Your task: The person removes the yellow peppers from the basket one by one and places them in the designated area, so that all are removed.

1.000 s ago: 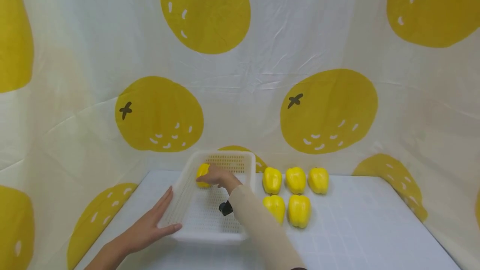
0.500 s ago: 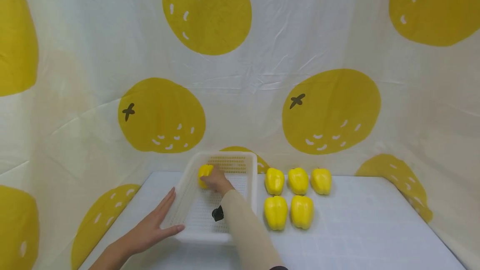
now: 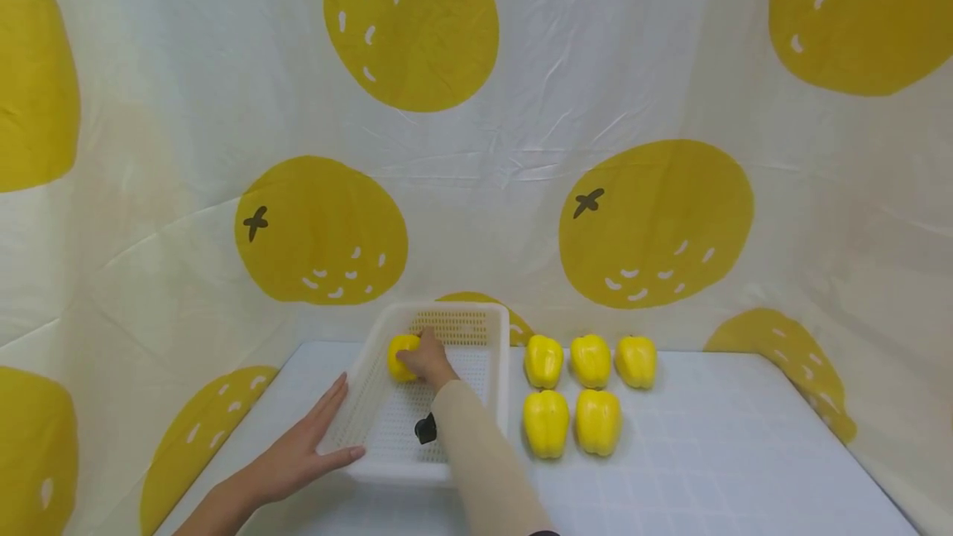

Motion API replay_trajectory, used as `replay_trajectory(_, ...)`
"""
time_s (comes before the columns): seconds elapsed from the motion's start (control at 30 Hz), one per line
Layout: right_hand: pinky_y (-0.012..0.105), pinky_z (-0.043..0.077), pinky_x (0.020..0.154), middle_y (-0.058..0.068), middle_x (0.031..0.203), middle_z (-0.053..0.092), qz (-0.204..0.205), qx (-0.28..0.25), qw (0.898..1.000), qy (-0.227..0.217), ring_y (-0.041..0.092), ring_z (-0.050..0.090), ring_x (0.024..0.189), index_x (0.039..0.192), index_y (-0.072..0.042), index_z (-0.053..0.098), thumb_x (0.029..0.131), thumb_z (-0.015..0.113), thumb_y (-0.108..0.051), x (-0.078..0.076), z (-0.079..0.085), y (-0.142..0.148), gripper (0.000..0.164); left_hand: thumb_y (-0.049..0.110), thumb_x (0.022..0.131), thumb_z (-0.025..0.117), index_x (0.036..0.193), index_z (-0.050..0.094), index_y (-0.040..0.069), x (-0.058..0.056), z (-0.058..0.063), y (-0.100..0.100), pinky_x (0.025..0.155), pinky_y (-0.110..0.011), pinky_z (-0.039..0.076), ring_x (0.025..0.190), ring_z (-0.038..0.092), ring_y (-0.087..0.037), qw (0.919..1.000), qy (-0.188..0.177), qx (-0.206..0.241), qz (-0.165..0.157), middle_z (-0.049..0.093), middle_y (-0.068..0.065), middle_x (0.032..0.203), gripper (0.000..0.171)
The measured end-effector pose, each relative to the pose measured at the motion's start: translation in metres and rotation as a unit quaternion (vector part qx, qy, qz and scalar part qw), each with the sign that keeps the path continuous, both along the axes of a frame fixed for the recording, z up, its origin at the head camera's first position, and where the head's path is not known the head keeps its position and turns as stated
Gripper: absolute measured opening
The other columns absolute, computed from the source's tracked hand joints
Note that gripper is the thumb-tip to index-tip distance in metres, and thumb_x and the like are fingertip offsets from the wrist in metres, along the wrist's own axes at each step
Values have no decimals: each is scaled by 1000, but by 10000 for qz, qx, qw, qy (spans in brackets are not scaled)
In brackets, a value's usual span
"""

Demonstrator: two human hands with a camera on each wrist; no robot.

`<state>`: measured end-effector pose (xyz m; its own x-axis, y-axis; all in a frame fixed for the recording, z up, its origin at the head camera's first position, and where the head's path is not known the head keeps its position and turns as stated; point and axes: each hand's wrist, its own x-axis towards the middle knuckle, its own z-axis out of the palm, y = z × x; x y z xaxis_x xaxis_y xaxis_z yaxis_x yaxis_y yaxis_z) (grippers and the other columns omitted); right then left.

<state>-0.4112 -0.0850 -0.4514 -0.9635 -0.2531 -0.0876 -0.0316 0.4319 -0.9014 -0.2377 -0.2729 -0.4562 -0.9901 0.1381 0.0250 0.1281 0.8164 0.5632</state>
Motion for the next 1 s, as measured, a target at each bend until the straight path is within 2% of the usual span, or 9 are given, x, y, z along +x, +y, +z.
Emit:
replay_trajectory(0.13,41,59,77,16,120,60,-105,-7,9999,67,26,62,96,134,-5,50,95,74,-22,2,3,0,48,70,86,67,166,8,15,0,0,1,119,-64,22,157,14,-35,10000,11,16,-19,-1,-1,173,114)
replay_trajectory(0.23,43,60,80,17,123,59,-108,-245,9996,40,27,63,99,135,-1,50,96,72,-21,6,10,3,49,70,86,67,166,9,14,0,0,2,119,-64,23,156,15,-35,10000,33,1,-46,-1,-1,173,113)
replay_trajectory(0.43,51,60,87,22,133,54,220,-963,9951,-37,35,65,109,141,5,44,98,70,-19,20,35,8,55,71,86,67,166,10,15,-1,0,0,119,-63,25,156,17,-34,9999,26,-129,10,0,-1,173,113)
replay_trajectory(0.57,53,58,90,24,131,53,399,-1239,9914,-157,37,66,108,141,7,41,99,69,-18,31,55,16,56,71,86,66,166,10,13,0,1,-2,119,-63,24,156,17,-34,9999,73,-138,-39,0,-2,173,113)
replay_trajectory(0.8,52,58,90,24,124,58,757,-1231,9895,87,34,68,103,137,7,45,99,68,-18,49,88,40,51,72,88,63,166,9,11,1,3,-6,119,-64,24,156,17,-35,9994,232,-185,-198,1,-4,173,112)
replay_trajectory(1.0,49,59,91,26,132,56,976,-986,9894,433,33,66,107,144,6,42,100,67,-20,60,97,74,57,70,88,64,166,6,12,2,3,-3,118,-66,23,156,15,-37,9996,169,-51,-236,1,-5,173,113)
